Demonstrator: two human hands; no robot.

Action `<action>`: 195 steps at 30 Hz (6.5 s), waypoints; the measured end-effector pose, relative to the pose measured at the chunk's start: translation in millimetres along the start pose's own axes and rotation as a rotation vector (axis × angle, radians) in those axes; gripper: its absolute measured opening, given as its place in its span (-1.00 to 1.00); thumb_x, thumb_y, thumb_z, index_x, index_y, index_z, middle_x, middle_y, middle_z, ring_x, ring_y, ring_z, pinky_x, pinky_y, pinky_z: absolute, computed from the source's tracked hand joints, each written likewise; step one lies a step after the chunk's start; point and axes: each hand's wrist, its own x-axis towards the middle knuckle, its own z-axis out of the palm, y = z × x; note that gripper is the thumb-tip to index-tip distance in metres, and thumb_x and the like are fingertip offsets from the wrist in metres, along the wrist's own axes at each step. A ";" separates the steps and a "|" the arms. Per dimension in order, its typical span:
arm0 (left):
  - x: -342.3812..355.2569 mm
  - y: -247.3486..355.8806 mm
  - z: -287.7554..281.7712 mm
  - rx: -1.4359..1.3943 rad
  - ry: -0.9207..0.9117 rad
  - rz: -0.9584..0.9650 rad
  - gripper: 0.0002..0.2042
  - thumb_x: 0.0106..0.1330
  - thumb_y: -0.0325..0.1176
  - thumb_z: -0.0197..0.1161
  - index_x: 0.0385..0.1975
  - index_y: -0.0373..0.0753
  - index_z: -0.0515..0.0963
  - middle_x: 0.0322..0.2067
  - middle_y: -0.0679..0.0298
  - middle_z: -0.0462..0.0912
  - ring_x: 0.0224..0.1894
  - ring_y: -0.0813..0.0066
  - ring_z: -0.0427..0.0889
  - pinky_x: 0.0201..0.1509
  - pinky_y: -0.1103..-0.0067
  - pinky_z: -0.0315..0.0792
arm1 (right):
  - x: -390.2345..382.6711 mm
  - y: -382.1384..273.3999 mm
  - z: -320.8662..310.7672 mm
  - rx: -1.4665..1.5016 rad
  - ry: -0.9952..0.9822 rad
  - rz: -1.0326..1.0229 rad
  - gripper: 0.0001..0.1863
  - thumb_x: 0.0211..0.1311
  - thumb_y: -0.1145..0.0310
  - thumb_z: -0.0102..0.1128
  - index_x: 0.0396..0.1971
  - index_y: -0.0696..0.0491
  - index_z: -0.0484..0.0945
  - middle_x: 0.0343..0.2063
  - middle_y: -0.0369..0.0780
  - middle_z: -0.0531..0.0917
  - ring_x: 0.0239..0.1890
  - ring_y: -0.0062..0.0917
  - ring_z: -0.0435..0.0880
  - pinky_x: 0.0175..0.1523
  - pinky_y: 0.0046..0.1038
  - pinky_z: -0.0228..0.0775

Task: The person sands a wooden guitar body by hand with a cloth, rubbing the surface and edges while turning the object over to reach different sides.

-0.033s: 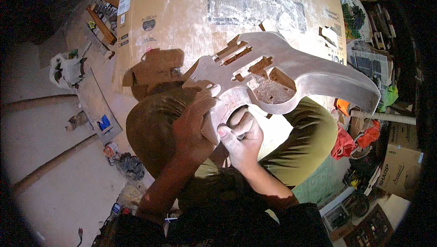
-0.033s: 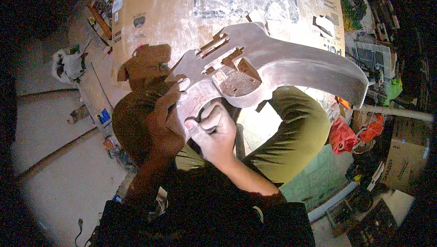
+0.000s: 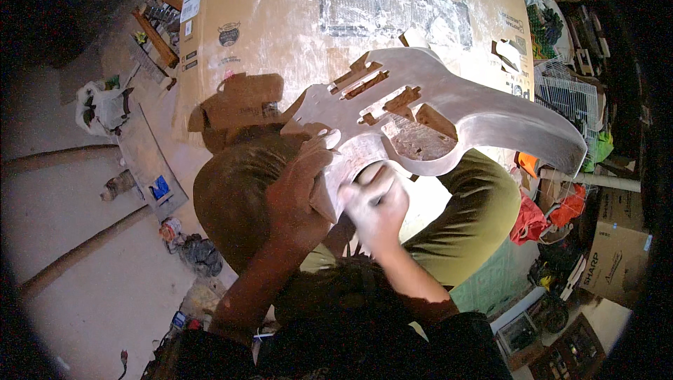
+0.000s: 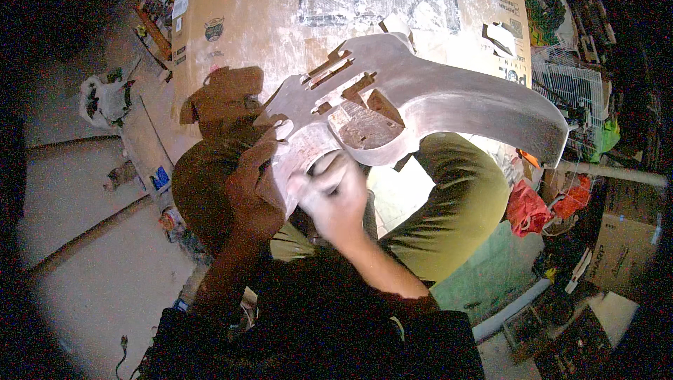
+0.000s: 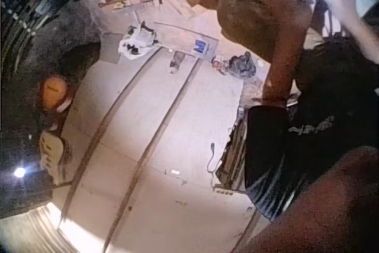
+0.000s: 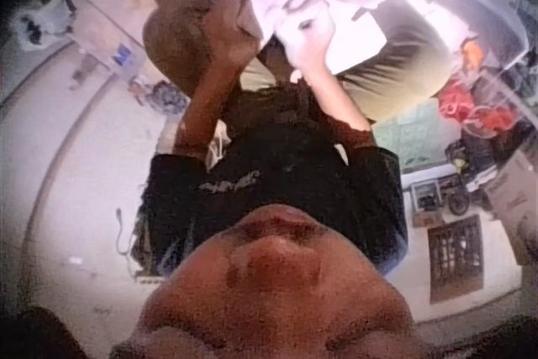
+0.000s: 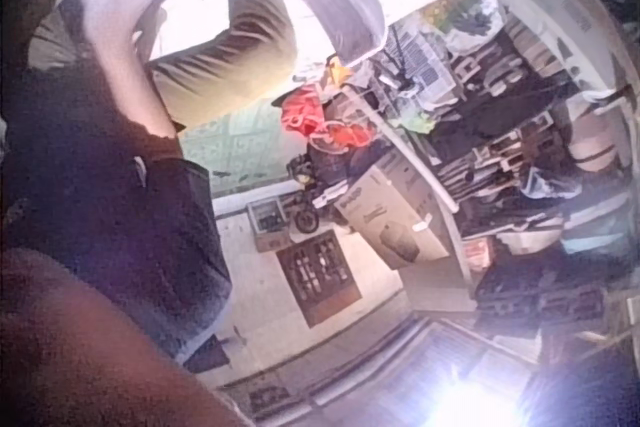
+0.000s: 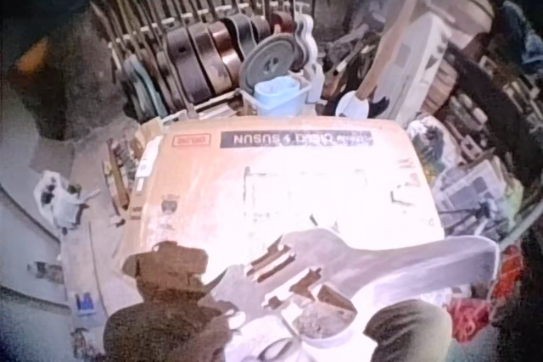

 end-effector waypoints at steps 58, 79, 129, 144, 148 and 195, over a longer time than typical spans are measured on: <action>-8.7 -7.8 5.4 -0.043 -0.052 -0.142 -0.72 0.28 -0.58 0.14 -0.01 -0.30 0.48 0.00 -0.11 0.61 0.06 -0.10 0.62 0.10 0.25 0.52 | 1.3 -14.8 -6.9 -0.018 0.003 0.204 -0.71 0.19 0.53 0.37 -0.47 0.04 0.35 -0.41 -0.33 0.48 -0.40 -0.72 0.44 -0.29 -0.60 0.33; 1.4 5.7 2.7 0.023 0.036 0.000 -0.66 0.15 -0.54 0.34 -0.04 -0.23 0.54 -0.09 0.00 0.66 0.02 0.07 0.68 0.10 0.36 0.53 | 10.5 -14.1 -3.2 0.161 0.066 0.404 -0.66 0.17 0.52 0.39 -0.53 0.00 0.32 -0.46 -0.36 0.45 -0.40 -0.70 0.40 -0.29 -0.59 0.30; 1.5 2.4 0.5 0.004 0.028 0.010 -0.65 0.16 -0.52 0.32 -0.02 -0.21 0.54 -0.07 0.01 0.66 0.04 0.02 0.66 0.09 0.34 0.55 | -0.2 -16.7 -3.4 0.010 -0.091 0.064 -0.59 0.18 0.37 0.43 -0.59 -0.02 0.28 -0.54 -0.40 0.41 -0.48 -0.73 0.34 -0.38 -0.61 0.21; 2.6 6.0 -0.1 0.040 0.008 -0.037 -0.61 0.11 -0.55 0.37 -0.03 -0.20 0.53 -0.01 -0.04 0.63 0.12 0.01 0.62 0.19 0.33 0.48 | 8.4 -24.8 -3.8 -0.095 -0.025 0.234 -0.62 0.16 0.45 0.42 -0.59 -0.02 0.29 -0.55 -0.38 0.37 -0.47 -0.71 0.29 -0.35 -0.60 0.16; -0.1 5.8 -5.2 0.001 -0.038 -0.059 -0.58 0.09 -0.54 0.37 0.00 -0.18 0.51 -0.06 -0.01 0.65 0.04 -0.02 0.65 0.10 0.32 0.53 | -2.6 -20.2 -2.8 -0.064 -0.116 -0.043 -0.63 0.14 0.43 0.44 -0.57 0.03 0.31 -0.56 -0.36 0.41 -0.49 -0.72 0.36 -0.36 -0.55 0.25; -0.2 -15.1 16.4 -0.046 0.132 0.032 -0.58 0.13 -0.47 0.39 0.02 -0.24 0.48 -0.03 0.08 0.66 0.01 0.11 0.68 0.06 0.41 0.55 | 1.8 -22.8 15.0 0.059 0.181 0.479 -0.74 0.22 0.44 0.34 -0.51 -0.01 0.37 -0.51 -0.42 0.45 -0.45 -0.77 0.35 -0.31 -0.64 0.25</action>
